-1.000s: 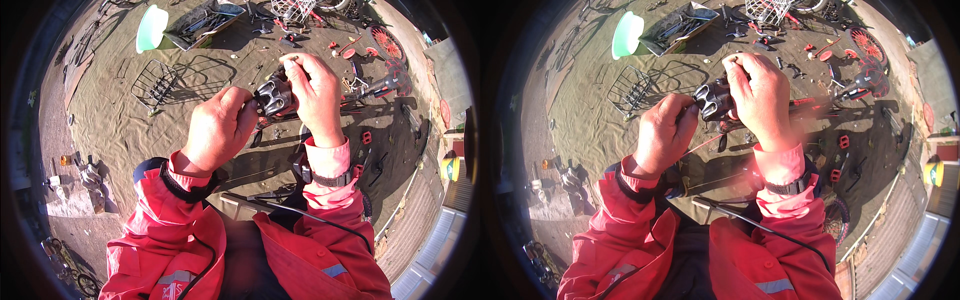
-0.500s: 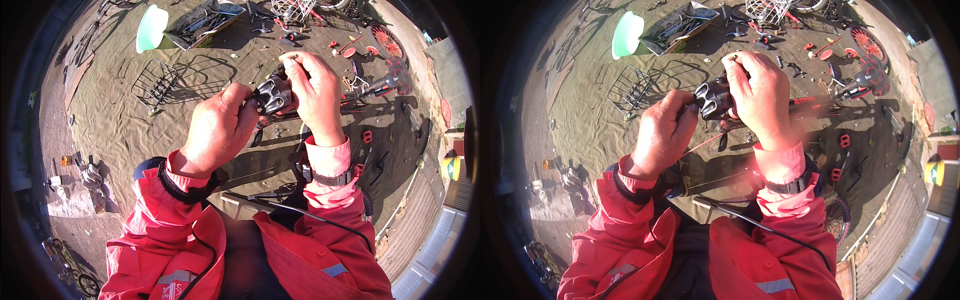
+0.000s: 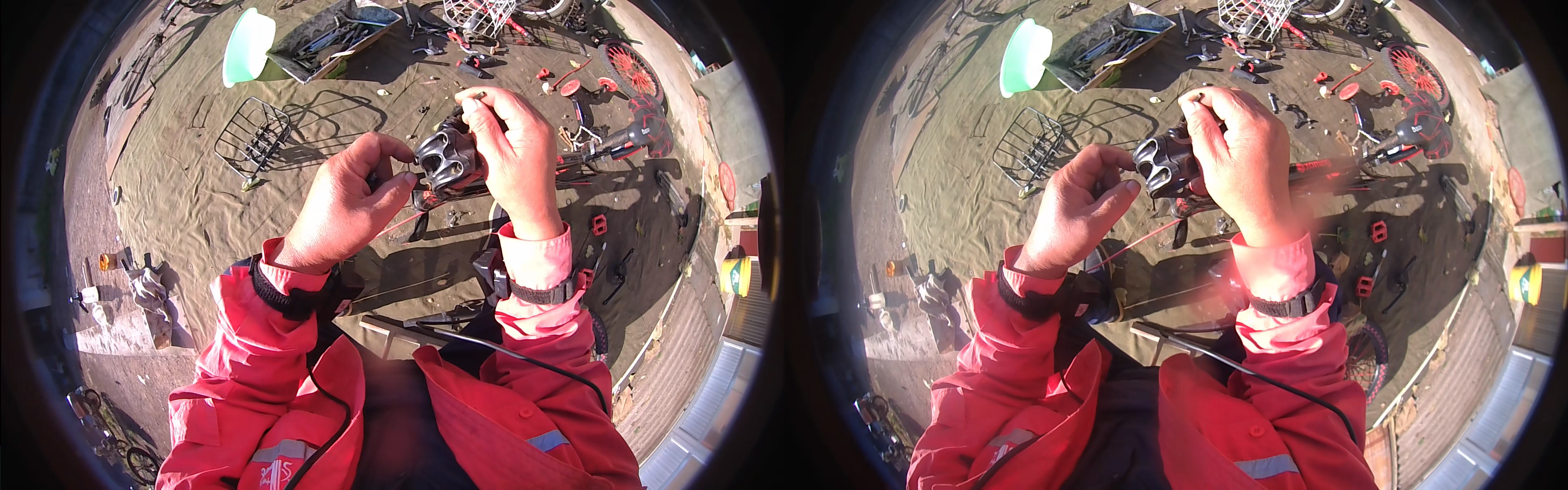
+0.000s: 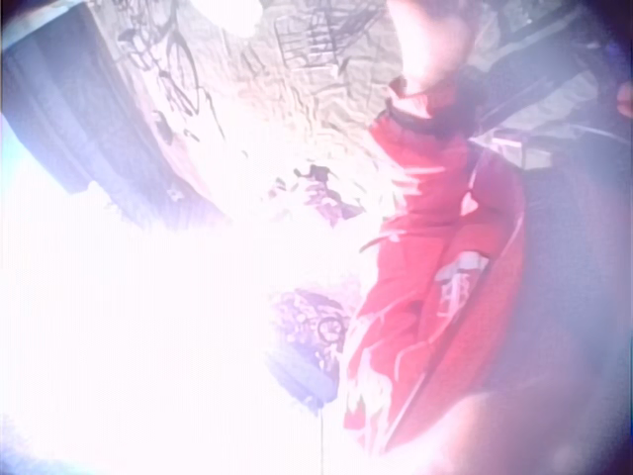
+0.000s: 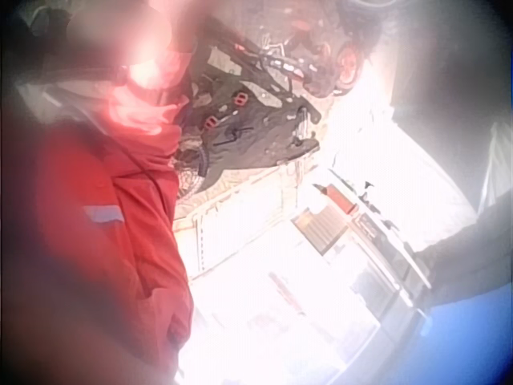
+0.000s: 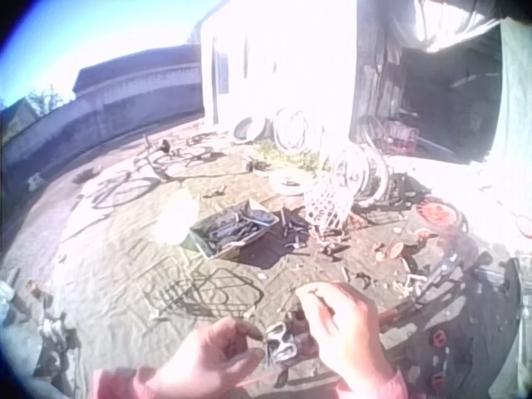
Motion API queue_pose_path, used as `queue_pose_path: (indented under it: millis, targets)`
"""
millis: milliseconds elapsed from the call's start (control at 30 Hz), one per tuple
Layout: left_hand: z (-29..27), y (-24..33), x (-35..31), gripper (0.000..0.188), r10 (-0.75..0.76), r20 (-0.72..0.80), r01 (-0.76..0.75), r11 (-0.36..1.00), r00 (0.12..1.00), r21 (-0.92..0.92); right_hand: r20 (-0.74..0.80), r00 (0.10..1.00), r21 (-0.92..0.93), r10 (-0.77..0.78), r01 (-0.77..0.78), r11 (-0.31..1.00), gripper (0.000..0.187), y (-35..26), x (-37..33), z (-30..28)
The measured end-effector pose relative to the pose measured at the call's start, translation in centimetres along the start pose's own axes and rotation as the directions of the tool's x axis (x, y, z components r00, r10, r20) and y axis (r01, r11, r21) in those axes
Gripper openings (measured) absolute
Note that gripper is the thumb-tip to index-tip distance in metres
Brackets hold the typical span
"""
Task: The person assembles a bicycle brake caliper by inserting a spring and attaching a cable housing, then fits the caliper onto the bicycle handlebar. The person handles the caliper, spring, cable housing, and handlebar, using hands to align and secure components.
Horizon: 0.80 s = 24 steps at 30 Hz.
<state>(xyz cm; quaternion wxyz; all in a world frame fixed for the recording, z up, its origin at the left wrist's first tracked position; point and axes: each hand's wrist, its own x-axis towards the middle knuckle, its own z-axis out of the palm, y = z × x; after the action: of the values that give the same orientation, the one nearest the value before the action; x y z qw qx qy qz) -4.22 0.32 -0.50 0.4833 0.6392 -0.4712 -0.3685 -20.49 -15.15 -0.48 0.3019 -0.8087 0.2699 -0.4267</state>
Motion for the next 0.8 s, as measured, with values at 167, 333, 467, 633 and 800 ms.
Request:
queue_pose_path:
  millis: [167, 333, 467, 633, 800]
  targets:
    - [0.7, 0.8, -0.2, 0.014, 0.112, -0.101, -0.096, 0.983, 0.989, 0.158, 0.004, 1.0, 0.0, -0.01, 0.01, 1.0, 0.016, 0.0, -0.1, -0.1]
    - [1.2, 0.6, -0.1, 0.012, 0.307, -0.131, -0.249, 0.908, 0.943, 0.336, -0.002, 1.0, -0.007, -0.012, 0.012, 1.0, 0.016, 0.0, -0.1, 0.0]
    - [1.0, 0.2, 0.0, 0.01, 0.396, -0.092, -0.315, 0.832, 0.913, 0.456, -0.003, 1.0, -0.009, -0.003, 0.003, 1.0, 0.016, -0.1, -0.1, 0.0]
    - [0.9, 0.2, 0.1, 0.013, 0.47, -0.082, -0.368, 0.776, 0.879, 0.513, -0.034, 0.999, 0.044, 0.013, -0.012, 0.999, 0.011, -0.2, 0.0, 0.2]
    - [1.5, 0.4, -0.2, 0.018, 0.421, -0.175, -0.302, 0.832, 0.89, 0.466, 0.004, 1.0, 0.002, -0.001, 0.001, 1.0, 0.015, -0.2, -0.1, 0.0]
